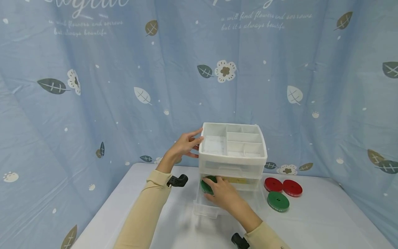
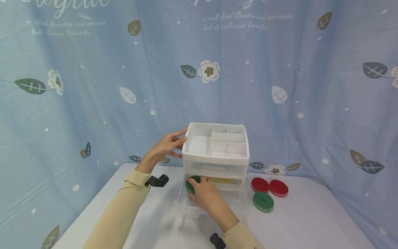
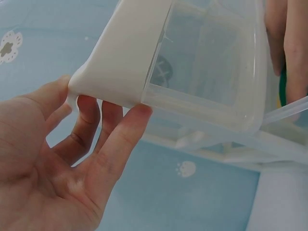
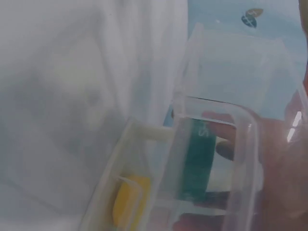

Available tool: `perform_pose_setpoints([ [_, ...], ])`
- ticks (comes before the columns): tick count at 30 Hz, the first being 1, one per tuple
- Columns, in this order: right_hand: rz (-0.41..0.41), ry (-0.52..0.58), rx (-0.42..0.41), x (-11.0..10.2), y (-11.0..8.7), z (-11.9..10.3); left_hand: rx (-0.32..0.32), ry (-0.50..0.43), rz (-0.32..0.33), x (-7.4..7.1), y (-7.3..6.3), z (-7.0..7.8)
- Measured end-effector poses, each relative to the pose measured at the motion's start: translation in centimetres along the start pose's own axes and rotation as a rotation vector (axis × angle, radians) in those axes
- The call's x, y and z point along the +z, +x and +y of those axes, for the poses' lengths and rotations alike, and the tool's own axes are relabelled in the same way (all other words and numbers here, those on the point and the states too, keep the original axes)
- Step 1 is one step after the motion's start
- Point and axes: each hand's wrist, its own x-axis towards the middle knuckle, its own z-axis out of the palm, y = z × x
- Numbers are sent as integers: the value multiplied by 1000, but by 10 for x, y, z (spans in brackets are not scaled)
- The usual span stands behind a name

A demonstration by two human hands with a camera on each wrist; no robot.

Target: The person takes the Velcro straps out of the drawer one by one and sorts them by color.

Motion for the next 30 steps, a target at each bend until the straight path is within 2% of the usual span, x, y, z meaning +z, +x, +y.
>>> perform_pose_setpoints([
  [7,-51,-6,55,-5,-5,-5,0,6,4,1,0,1],
  [11,-48,20,69,-7,-7,-7,-1,7,5,1,0,1],
  [16,9,48,21,-9,-7,-8,1,2,1,0,1,0],
  [20,18,64,-15,-8,-8,-8,8,2,-7,0,0,-1],
  [30,16,97,-12,-4,-8,-5,2,-3,-4,0,-2,1],
])
